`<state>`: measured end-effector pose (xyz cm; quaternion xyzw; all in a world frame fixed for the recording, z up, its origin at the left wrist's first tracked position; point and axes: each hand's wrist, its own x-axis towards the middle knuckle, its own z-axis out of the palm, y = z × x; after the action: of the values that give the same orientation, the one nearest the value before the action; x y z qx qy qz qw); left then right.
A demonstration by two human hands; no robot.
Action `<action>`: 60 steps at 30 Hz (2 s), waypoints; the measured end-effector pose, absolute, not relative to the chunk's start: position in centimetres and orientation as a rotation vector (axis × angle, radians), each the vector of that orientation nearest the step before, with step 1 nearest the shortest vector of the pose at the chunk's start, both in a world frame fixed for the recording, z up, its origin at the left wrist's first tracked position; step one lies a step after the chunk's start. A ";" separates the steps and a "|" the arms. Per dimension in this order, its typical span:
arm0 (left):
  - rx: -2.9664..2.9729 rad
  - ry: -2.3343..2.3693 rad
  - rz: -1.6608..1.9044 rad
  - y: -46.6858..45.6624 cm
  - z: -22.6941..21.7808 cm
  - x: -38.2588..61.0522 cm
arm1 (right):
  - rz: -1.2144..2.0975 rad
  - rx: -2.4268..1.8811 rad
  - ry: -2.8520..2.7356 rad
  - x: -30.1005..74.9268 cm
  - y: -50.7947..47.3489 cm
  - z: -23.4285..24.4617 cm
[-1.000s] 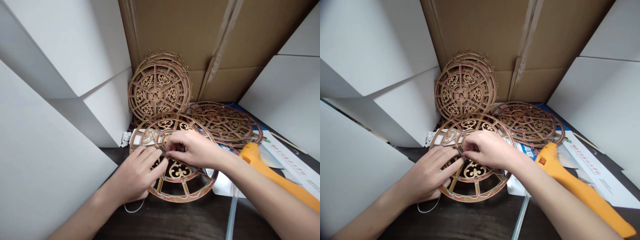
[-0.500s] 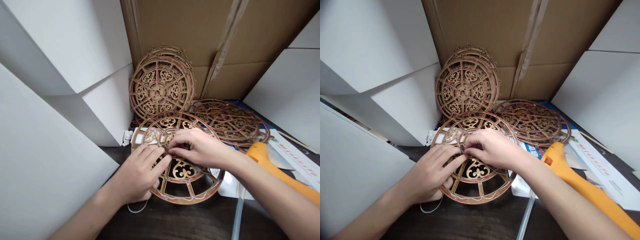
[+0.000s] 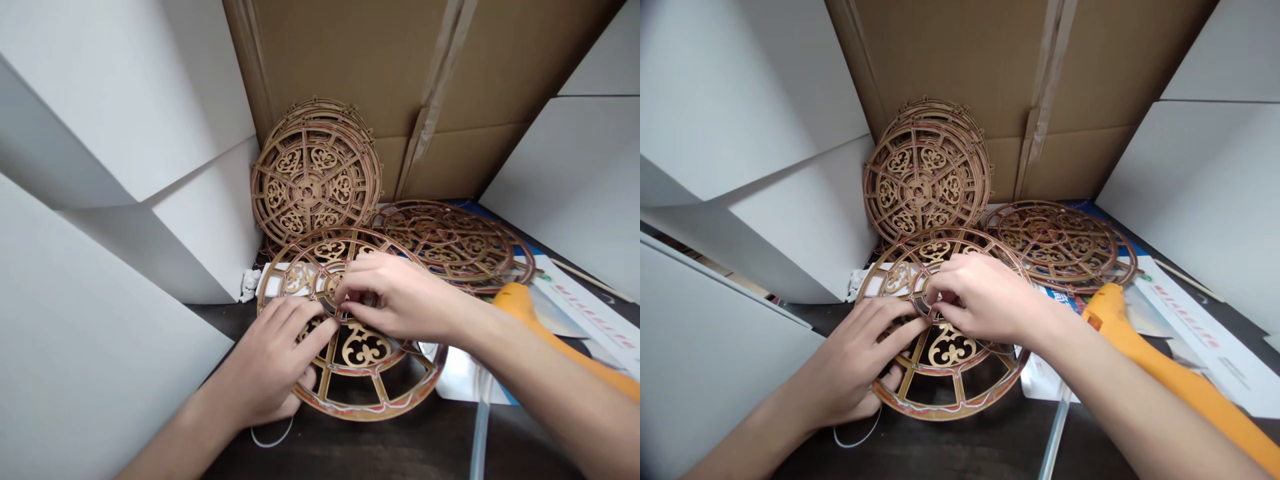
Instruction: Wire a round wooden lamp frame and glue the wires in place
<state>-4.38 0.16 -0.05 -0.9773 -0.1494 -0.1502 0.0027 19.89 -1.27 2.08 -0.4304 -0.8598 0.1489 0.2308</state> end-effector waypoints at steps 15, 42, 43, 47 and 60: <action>-3.118 -0.536 -0.493 0.0 -0.2 -4.4 | 0.349 -1.246 -2.374 19.6 -1.3 2.0; -3.195 -0.683 -0.441 -0.1 -0.5 -4.6 | 0.494 -1.283 -2.426 19.6 0.1 2.7; -3.197 -0.681 -0.436 -0.1 -0.5 -4.6 | 0.513 -1.304 -2.414 19.5 0.1 2.7; -3.201 -0.651 -0.434 -0.1 -0.4 -4.5 | 0.522 -1.345 -2.393 19.4 0.3 2.6; -3.222 -0.691 -0.444 -0.2 -0.4 -4.5 | 0.401 -1.468 -2.334 19.1 0.2 2.9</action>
<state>-4.54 -0.19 -0.42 -0.9650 -0.2069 -0.1328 -0.0917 19.11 0.20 2.94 -0.5187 -0.8244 0.1415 0.1768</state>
